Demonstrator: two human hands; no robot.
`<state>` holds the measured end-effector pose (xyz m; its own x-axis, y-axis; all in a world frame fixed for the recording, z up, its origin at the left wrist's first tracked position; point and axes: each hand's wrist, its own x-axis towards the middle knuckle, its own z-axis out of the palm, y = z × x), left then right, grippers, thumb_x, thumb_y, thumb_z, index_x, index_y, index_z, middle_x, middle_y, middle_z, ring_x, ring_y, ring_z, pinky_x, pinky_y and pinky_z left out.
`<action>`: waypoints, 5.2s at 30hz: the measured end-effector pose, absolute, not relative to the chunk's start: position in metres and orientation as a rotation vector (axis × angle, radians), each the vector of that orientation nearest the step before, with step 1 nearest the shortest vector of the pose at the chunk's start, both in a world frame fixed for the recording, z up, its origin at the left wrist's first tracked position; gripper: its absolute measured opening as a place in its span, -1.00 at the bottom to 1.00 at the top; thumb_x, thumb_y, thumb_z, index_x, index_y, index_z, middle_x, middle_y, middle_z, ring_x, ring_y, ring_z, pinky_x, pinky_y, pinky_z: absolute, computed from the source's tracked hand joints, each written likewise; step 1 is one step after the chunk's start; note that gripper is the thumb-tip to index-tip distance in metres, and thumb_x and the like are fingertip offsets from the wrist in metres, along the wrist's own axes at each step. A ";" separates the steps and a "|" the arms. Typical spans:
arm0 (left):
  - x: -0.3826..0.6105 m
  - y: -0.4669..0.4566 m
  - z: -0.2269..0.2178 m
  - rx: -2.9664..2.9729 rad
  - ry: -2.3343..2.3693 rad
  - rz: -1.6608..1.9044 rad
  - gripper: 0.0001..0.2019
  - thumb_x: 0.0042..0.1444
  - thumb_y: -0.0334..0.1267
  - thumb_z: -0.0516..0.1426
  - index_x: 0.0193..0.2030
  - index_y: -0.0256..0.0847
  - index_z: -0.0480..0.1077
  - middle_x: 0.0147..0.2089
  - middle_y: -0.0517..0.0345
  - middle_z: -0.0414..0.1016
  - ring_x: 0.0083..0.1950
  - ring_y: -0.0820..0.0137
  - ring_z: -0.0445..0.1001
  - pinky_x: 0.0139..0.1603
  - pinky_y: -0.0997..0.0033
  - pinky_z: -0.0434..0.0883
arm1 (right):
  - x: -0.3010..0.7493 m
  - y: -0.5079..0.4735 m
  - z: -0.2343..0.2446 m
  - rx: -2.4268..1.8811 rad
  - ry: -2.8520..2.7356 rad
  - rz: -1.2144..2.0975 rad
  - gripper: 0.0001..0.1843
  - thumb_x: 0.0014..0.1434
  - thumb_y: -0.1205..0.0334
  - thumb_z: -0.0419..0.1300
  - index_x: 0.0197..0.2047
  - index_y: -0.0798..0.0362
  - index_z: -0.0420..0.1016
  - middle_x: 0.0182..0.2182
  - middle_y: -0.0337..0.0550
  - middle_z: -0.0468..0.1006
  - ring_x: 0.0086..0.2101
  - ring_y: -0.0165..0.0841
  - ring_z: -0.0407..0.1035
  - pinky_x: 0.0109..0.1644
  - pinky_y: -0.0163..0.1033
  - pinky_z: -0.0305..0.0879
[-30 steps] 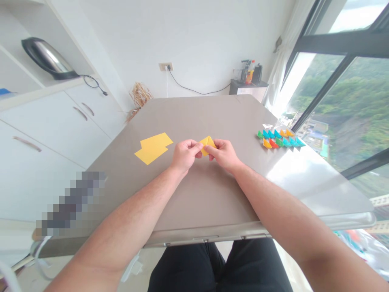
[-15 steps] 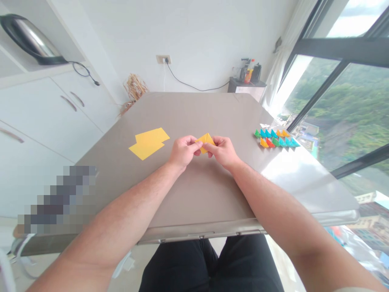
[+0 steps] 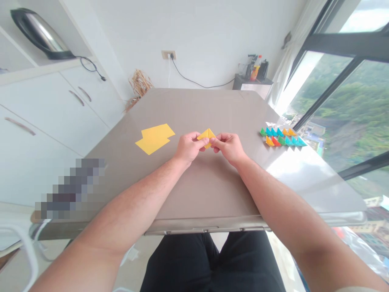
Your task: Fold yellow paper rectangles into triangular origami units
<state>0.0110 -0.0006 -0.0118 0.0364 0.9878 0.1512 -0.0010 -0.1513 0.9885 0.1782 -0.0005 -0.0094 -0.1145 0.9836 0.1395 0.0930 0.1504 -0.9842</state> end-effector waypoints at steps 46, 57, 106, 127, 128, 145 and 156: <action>0.009 0.005 -0.014 1.350 1.099 1.298 -0.85 -0.02 -0.20 0.32 -0.34 -0.23 0.58 -0.35 0.07 0.62 -0.32 0.35 0.57 -0.25 0.34 0.50 | 0.176 0.001 -0.010 -1.133 -1.441 1.144 -0.81 0.09 0.12 0.36 -0.37 0.06 0.52 -0.49 -0.15 0.63 -0.48 -0.36 0.49 -0.37 -0.26 0.43; 0.006 0.004 -0.007 1.213 1.087 1.243 -0.78 -0.11 -0.26 0.33 -0.27 -0.25 0.61 -0.30 0.03 0.65 -0.33 0.31 0.60 -0.21 0.23 0.55 | 0.185 0.004 -0.010 -1.035 -1.477 1.188 -0.73 0.09 0.05 0.38 -0.23 0.07 0.60 -0.45 -0.16 0.64 -0.47 -0.34 0.52 -0.36 -0.24 0.44; 0.008 0.002 -0.010 1.401 1.043 1.321 -0.82 -0.08 -0.23 0.38 -0.35 -0.22 0.54 -0.36 0.14 0.58 -0.30 0.39 0.53 -0.21 0.35 0.48 | 0.184 0.002 -0.009 -1.024 -1.542 1.104 -0.63 0.04 -0.08 0.43 -0.34 0.09 0.60 -0.44 -0.11 0.66 -0.40 -0.34 0.53 -0.28 -0.25 0.48; 0.008 0.003 -0.012 1.447 1.082 1.340 -0.82 -0.04 -0.16 0.37 -0.36 -0.22 0.58 -0.38 0.12 0.58 -0.33 0.39 0.50 -0.23 0.33 0.45 | 0.182 -0.003 -0.009 -1.079 -1.563 0.982 -0.76 0.09 0.07 0.35 -0.40 0.08 0.57 -0.48 -0.14 0.64 -0.46 -0.39 0.46 -0.34 -0.29 0.39; 0.008 0.003 -0.012 1.433 1.076 1.346 -0.81 -0.04 -0.16 0.37 -0.37 -0.22 0.57 -0.38 0.11 0.59 -0.33 0.39 0.50 -0.23 0.33 0.46 | 0.183 -0.002 -0.009 -1.085 -1.567 0.971 -0.77 0.10 0.08 0.34 -0.40 0.08 0.57 -0.48 -0.13 0.64 -0.46 -0.39 0.46 -0.35 -0.29 0.38; 0.009 0.005 -0.015 1.566 1.079 1.287 -0.86 0.02 -0.18 0.32 -0.37 -0.20 0.55 -0.38 0.13 0.58 -0.32 0.40 0.48 -0.21 0.33 0.41 | 0.184 -0.004 -0.011 -1.151 -1.621 0.808 -0.78 0.08 0.07 0.34 -0.41 0.06 0.62 -0.44 -0.11 0.66 -0.44 -0.32 0.49 -0.36 -0.24 0.38; 0.011 0.001 -0.010 1.464 1.036 1.329 -0.81 -0.03 -0.15 0.37 -0.37 -0.21 0.56 -0.38 0.11 0.61 -0.34 0.39 0.50 -0.25 0.34 0.43 | 0.180 -0.005 -0.010 -1.135 -1.597 0.796 -0.82 0.10 0.12 0.28 -0.40 0.04 0.59 -0.46 -0.17 0.64 -0.42 -0.35 0.47 -0.33 -0.25 0.35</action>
